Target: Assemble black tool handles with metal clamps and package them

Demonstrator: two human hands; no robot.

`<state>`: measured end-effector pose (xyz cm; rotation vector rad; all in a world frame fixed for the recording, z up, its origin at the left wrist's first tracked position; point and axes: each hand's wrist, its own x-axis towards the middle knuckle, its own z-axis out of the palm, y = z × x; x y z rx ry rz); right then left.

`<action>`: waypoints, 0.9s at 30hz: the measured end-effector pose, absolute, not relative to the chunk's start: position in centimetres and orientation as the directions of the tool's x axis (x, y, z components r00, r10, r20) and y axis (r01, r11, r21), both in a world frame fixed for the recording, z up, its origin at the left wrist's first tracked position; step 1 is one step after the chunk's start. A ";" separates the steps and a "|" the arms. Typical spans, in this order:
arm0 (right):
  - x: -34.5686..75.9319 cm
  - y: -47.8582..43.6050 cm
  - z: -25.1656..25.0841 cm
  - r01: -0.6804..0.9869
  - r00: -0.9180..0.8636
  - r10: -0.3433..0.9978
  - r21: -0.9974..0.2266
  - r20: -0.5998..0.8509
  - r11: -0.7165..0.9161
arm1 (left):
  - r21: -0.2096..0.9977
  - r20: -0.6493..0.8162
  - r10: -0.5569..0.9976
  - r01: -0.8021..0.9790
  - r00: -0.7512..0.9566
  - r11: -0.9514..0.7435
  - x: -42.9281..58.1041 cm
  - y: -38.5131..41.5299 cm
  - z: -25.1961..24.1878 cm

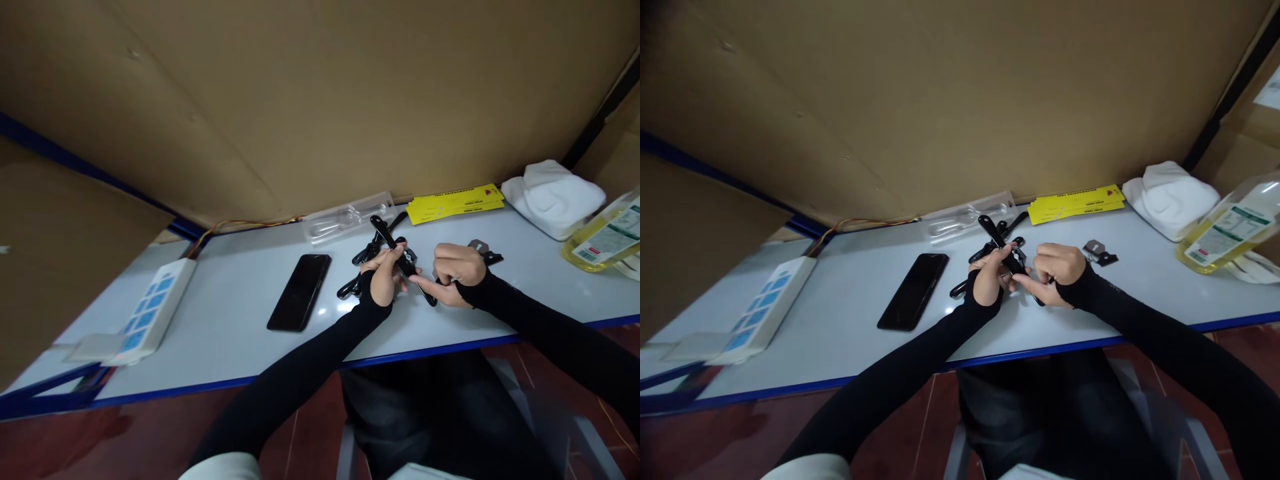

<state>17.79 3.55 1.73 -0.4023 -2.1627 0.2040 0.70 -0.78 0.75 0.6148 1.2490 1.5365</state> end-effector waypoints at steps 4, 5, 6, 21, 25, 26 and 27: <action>17.8 3.9 1.3 0.276 -0.564 0.422 -0.320 0.710 0.907 | 0.919 -0.215 0.907 -0.388 -0.362 0.063 0.8 -0.7 0.6; 17.7 4.0 1.2 0.288 -0.569 0.408 -0.291 0.714 0.912 | 0.921 -0.214 0.906 -0.383 -0.364 0.064 0.8 -0.7 0.5; 17.8 4.1 1.1 0.296 -0.572 0.386 -0.257 0.723 0.920 | 0.925 -0.209 0.905 -0.374 -0.370 0.061 0.8 -0.7 0.4; 17.9 3.9 1.5 0.274 -0.551 0.339 -0.219 0.763 0.937 | 0.935 -0.175 0.918 -0.351 -0.357 0.042 0.8 -0.6 -0.1; 17.8 3.8 1.4 0.292 -0.548 0.376 -0.251 0.747 0.923 | 0.926 -0.172 0.919 -0.375 -0.354 0.029 0.8 -0.6 -0.1; 17.9 3.9 1.4 0.287 -0.550 0.353 -0.226 0.756 0.931 | 0.926 -0.172 0.920 -0.375 -0.352 0.030 0.8 -0.6 -0.2; 17.9 4.0 1.3 0.281 -0.556 0.329 -0.200 0.763 0.939 | 0.927 -0.174 0.920 -0.374 -0.350 0.033 0.8 -0.5 -0.2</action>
